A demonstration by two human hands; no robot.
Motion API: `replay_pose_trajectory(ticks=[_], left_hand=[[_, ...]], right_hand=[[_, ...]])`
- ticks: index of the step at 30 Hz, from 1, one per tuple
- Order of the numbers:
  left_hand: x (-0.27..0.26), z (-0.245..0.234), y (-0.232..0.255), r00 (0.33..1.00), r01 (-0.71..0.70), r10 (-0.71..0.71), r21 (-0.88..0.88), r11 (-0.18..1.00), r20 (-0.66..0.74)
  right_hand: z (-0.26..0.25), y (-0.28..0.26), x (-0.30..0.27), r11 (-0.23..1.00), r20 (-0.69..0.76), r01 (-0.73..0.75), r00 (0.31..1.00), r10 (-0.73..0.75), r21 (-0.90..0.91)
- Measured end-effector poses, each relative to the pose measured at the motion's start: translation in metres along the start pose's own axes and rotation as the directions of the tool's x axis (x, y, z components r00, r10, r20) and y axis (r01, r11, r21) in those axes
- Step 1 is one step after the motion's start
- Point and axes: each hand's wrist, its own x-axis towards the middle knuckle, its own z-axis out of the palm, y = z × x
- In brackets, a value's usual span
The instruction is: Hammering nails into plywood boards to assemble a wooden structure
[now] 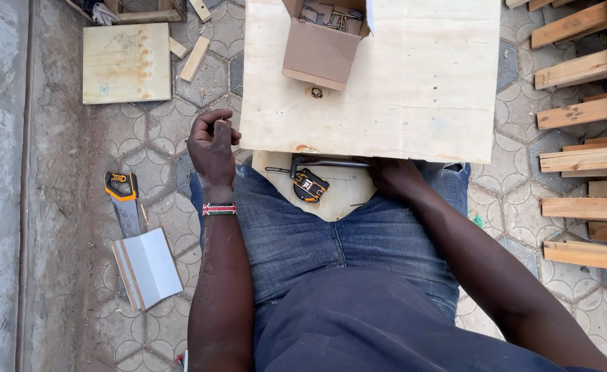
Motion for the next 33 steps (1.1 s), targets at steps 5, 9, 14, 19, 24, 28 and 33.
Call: replay_pose_trajectory(ticks=[5,9,14,19,24,28,33], left_hand=[[0.005,-0.008,-0.028,0.998,0.038,-0.044,-0.164,0.986,-0.038],[0.002,-0.008,-0.02,0.995,0.092,-0.1,-0.21,0.973,-0.026],[0.022,-0.006,-0.05,0.984,0.124,-0.15,-0.234,0.964,-0.096],[0.043,0.003,-0.05,0.958,0.254,-0.263,-0.087,0.963,-0.116],[0.086,0.018,-0.09,0.917,0.38,-0.398,0.272,0.884,0.011],[0.092,0.016,-0.097,0.92,0.337,-0.385,0.351,0.874,0.075],[0.077,0.015,-0.084,0.918,0.285,-0.359,0.348,0.893,0.169]], right_hand=[[0.033,0.025,0.016,0.993,-0.048,0.04,0.998,-0.045,-0.109],[0.014,-0.003,0.009,1.0,0.039,-0.017,0.999,0.018,-0.017],[-0.002,-0.022,0.009,1.0,0.113,-0.028,0.993,0.027,0.004],[-0.035,-0.072,0.001,0.987,0.214,-0.135,0.965,0.152,-0.091],[-0.035,-0.096,-0.019,0.472,0.107,-0.235,0.953,0.282,0.85],[-0.01,-0.089,-0.019,-0.048,0.004,0.013,0.942,0.335,0.999],[-0.006,-0.077,0.0,-0.292,0.016,0.149,0.869,0.495,0.945]])
